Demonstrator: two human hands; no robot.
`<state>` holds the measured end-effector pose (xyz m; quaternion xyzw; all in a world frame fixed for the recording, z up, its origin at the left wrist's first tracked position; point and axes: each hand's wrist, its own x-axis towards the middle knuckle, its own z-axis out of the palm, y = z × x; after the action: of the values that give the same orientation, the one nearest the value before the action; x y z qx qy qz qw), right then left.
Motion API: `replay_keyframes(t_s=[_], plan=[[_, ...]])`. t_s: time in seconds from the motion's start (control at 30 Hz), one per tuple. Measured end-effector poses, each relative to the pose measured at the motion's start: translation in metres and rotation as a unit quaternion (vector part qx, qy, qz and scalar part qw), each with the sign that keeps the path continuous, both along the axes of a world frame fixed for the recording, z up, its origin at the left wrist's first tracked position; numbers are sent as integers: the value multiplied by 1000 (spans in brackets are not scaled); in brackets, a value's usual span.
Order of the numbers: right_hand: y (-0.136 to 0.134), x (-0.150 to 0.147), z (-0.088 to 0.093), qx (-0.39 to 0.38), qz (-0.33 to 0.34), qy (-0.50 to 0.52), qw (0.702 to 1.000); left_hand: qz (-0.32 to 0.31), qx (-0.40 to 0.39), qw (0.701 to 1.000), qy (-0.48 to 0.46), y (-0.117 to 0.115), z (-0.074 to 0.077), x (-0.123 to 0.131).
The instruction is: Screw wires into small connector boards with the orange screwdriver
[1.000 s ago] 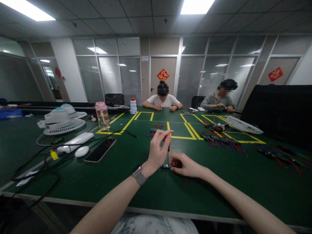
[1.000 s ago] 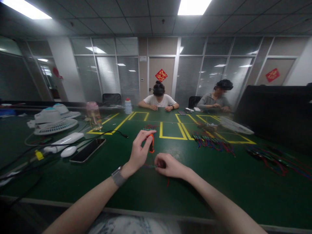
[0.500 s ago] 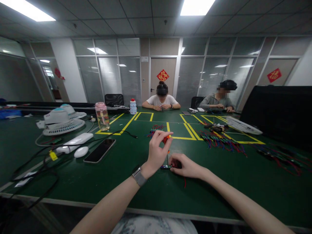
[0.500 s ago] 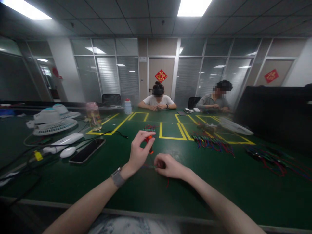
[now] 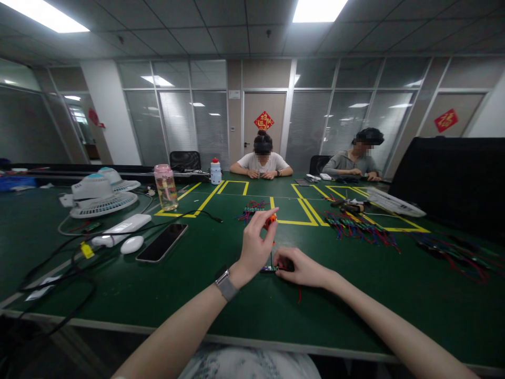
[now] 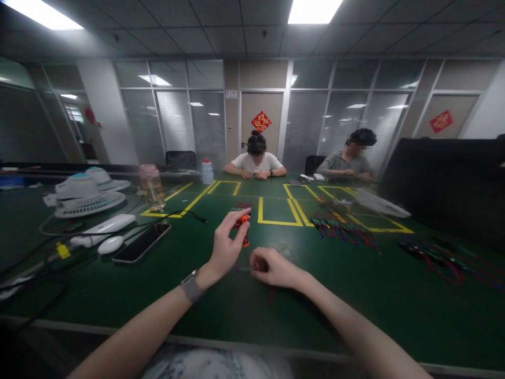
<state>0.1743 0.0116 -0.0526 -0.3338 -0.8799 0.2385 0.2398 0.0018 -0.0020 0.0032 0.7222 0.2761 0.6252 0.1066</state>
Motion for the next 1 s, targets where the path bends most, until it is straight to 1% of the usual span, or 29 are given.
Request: replay_keyframes(t_s=[0.13, 0.2, 0.4, 0.47, 0.57, 0.73, 0.8, 0.87, 1.0], plan=[[-1, 0, 1, -3, 3, 4, 1000, 25, 20, 999, 12, 0, 0, -1], [-1, -1, 2, -3, 3, 4, 1000, 27, 22, 999, 14, 0, 0, -1], [-2, -1, 2, -1, 3, 4, 1000, -19, 0, 1000, 8, -2, 0, 0], [-1, 0, 2, 0, 4, 3, 1000, -23, -8, 1000, 0, -2, 0, 0], [-1, 0, 2, 1, 5, 3, 1000, -8, -5, 1000, -5, -1, 0, 0], [-2, 0, 2, -2, 5, 2, 1000, 31, 27, 999, 7, -2, 1, -1], [-2, -1, 3, -1, 5, 4, 1000, 34, 31, 999, 9, -3, 1, -1], [-2, -1, 3, -2, 5, 4, 1000, 18, 20, 1000, 11, -3, 0, -2], [-3, -1, 4, -3, 3, 3, 1000, -34, -12, 999, -5, -2, -2, -1]])
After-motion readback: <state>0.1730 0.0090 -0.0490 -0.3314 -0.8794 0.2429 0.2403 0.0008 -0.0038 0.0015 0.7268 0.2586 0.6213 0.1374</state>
